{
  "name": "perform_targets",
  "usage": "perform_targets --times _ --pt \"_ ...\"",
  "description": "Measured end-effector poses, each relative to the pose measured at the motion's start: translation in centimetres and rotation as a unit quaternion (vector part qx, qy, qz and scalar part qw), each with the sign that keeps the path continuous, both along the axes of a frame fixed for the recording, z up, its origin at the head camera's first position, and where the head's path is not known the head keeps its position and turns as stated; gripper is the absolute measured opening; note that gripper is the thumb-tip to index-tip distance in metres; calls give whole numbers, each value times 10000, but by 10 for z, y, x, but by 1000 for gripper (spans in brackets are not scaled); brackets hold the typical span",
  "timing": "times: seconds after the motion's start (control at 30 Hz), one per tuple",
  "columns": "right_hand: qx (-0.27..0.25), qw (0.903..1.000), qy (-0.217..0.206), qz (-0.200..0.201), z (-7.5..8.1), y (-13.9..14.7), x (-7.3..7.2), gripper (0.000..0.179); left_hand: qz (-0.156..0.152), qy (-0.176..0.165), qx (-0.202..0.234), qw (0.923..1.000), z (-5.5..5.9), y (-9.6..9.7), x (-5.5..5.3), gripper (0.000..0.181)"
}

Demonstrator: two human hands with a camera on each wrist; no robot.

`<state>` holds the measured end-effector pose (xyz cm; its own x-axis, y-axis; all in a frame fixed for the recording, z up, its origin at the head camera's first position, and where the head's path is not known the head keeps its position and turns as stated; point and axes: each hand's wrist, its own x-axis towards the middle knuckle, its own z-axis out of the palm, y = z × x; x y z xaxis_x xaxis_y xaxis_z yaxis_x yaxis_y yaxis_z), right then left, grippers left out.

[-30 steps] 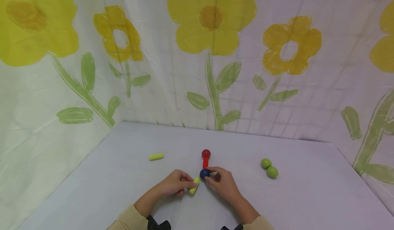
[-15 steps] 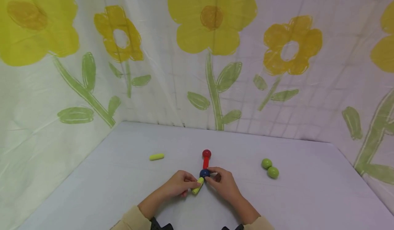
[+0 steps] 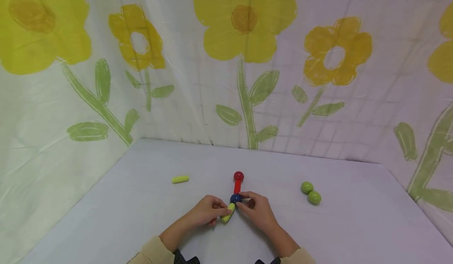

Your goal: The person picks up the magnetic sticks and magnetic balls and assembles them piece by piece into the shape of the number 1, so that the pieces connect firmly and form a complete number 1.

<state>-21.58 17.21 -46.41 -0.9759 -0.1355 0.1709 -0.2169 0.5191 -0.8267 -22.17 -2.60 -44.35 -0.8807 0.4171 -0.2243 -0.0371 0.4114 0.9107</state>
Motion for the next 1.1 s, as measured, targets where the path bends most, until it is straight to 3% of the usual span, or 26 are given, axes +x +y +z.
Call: perform_targets --times 0.4,0.8,1.1 --pt "-103 9999 -105 10 0 1 -3 31 -74 70 -20 9999 0 3 1 23" --pt "-135 9998 -98 62 -1 3 -1 31 -146 -87 373 9992 -3 9 5 23" --pt "-273 9994 -176 136 0 2 0 30 91 -346 420 9985 1 3 3 25"
